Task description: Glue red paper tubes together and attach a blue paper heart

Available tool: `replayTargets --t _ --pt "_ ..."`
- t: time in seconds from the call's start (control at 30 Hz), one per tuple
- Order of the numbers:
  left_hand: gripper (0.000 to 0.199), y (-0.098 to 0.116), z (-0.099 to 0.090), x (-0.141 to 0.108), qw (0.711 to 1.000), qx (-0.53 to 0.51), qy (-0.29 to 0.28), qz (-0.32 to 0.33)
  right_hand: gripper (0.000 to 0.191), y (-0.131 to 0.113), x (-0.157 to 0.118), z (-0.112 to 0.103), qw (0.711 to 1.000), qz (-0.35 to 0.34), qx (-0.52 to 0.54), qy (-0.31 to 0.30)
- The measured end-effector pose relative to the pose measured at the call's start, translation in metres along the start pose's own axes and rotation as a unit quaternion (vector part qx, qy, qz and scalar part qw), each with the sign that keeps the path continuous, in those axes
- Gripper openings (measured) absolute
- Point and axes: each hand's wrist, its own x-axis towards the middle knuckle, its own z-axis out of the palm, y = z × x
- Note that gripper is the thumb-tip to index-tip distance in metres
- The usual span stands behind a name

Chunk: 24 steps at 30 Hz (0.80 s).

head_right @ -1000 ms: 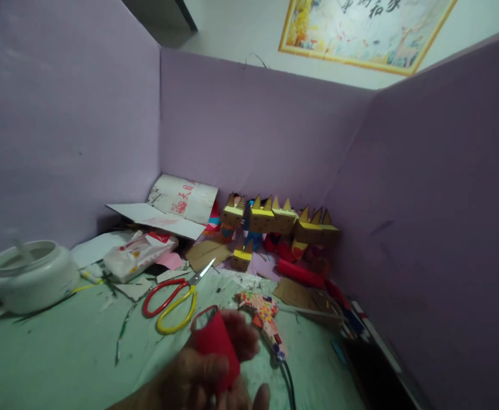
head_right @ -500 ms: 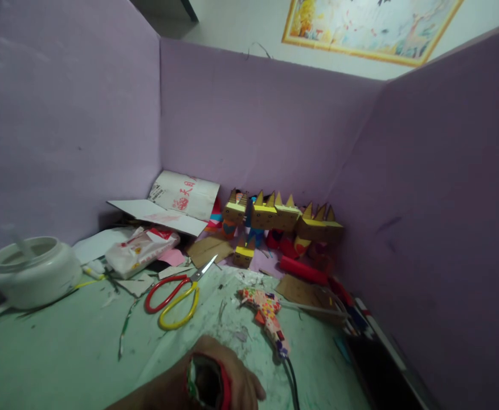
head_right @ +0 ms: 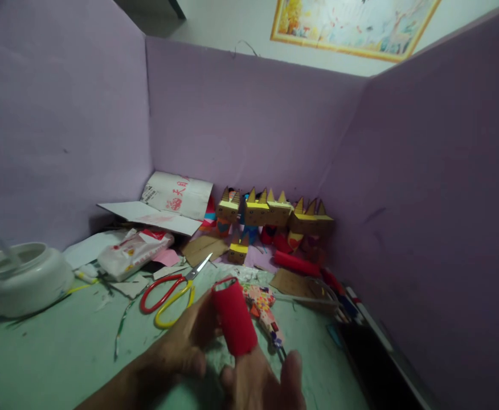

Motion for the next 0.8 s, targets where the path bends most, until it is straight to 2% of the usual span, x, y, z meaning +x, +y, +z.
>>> replayTargets --t 0.13,0.3,0.47,0.57,0.67,0.73,0.8 --pt "0.085 0.004 0.006 0.002 0.993 -0.027 0.112 -0.005 0.081 0.000 0.001 -0.010 1.000 0.006 0.003 0.022" --pt "0.055 0.015 0.015 0.002 0.987 0.004 0.162 0.007 0.081 0.011 0.005 -0.013 0.996 0.030 0.055 0.065" --pt "0.052 0.009 0.004 0.002 0.965 0.039 0.258 -0.023 0.081 0.010 0.001 -0.007 0.990 0.065 0.063 0.105" --pt "0.048 0.006 -0.002 0.001 0.964 0.058 0.256 -0.037 0.087 0.007 0.000 0.001 0.991 0.071 0.063 0.094" --pt "0.040 0.008 -0.003 0.001 0.968 0.073 0.237 -0.044 0.092 0.007 0.002 0.011 0.995 0.036 0.055 0.077" --pt "0.038 0.012 -0.002 0.002 0.965 0.104 0.235 -0.056 0.085 0.007 0.004 0.016 0.995 0.024 0.028 0.090" --pt "0.039 0.016 -0.001 0.002 0.960 0.144 0.224 -0.088 0.072 0.006 0.005 0.020 0.990 0.014 -0.025 0.136"
